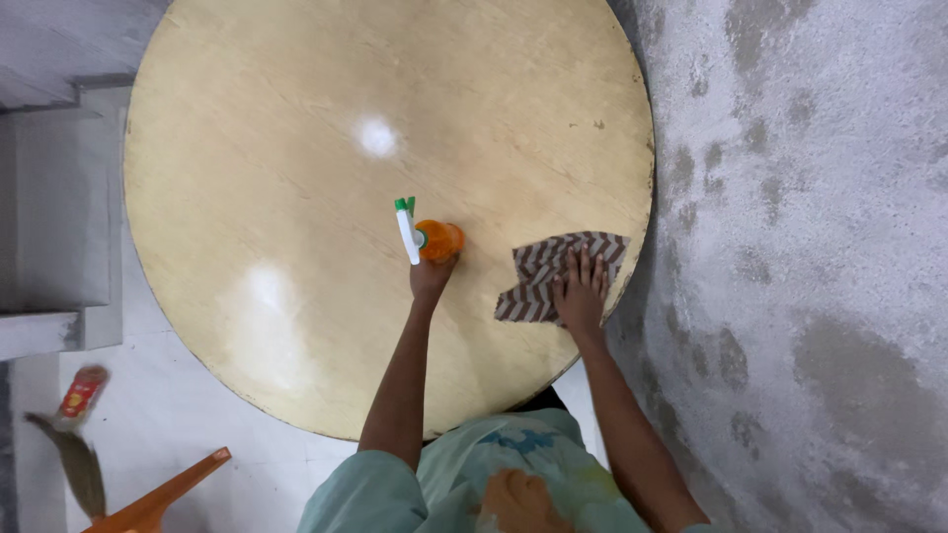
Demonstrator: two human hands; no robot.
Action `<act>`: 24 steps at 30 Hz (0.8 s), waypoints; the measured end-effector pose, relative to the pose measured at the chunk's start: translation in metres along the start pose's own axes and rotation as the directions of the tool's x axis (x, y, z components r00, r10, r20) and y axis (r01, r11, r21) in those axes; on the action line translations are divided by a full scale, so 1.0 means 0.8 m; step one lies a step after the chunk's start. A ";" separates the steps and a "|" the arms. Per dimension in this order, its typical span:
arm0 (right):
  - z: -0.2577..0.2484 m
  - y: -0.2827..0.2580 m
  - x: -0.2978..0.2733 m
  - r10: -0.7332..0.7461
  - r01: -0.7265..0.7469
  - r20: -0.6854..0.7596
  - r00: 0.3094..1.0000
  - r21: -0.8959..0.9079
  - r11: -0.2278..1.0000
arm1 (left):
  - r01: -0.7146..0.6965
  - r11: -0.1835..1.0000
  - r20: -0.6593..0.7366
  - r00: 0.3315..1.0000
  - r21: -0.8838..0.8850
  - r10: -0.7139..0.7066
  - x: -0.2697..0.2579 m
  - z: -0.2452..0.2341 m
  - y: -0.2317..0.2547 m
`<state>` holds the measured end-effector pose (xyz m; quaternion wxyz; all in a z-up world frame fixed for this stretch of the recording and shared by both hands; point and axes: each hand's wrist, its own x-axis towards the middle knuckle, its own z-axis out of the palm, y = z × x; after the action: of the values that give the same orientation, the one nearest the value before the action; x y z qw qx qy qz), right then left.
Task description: The person wipes a round wooden table with a patterned cloth. They spray liquid from an orange spray bottle onto the table and continue wiping the surface.
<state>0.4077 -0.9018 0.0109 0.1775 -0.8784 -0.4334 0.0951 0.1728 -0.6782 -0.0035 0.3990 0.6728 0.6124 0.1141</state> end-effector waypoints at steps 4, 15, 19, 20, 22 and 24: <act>-0.037 0.011 -0.032 -0.148 0.148 -0.004 0.989 0.005 0.989 | -0.130 0.977 0.023 0.992 0.167 0.128 -0.026 -0.010 -0.021; -0.045 -0.017 -0.164 0.030 -0.016 0.120 0.992 -0.113 0.993 | -0.745 0.555 0.552 0.657 0.369 0.514 -0.198 0.040 -0.016; -0.031 -0.041 -0.164 0.135 -0.124 0.158 0.978 -0.076 0.989 | -0.809 0.461 0.471 0.588 0.365 0.657 -0.171 0.046 -0.020; -0.034 -0.041 -0.164 0.142 -0.137 0.153 0.978 -0.041 0.990 | -0.815 0.473 0.453 0.579 0.336 0.677 -0.169 0.051 -0.020; -0.043 -0.048 -0.164 0.130 -0.148 0.082 0.988 0.292 0.945 | -0.772 0.560 0.469 0.630 0.299 0.618 -0.163 0.054 -0.021; -0.054 -0.061 -0.165 0.172 -0.165 0.033 0.984 0.515 0.841 | -0.652 0.695 0.537 0.719 0.302 0.441 -0.156 0.046 -0.027</act>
<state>0.3061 -0.9889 0.0713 0.4002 -0.8340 -0.3119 0.2166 0.1525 -0.8084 -0.0007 0.2915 0.9109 0.2834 -0.0708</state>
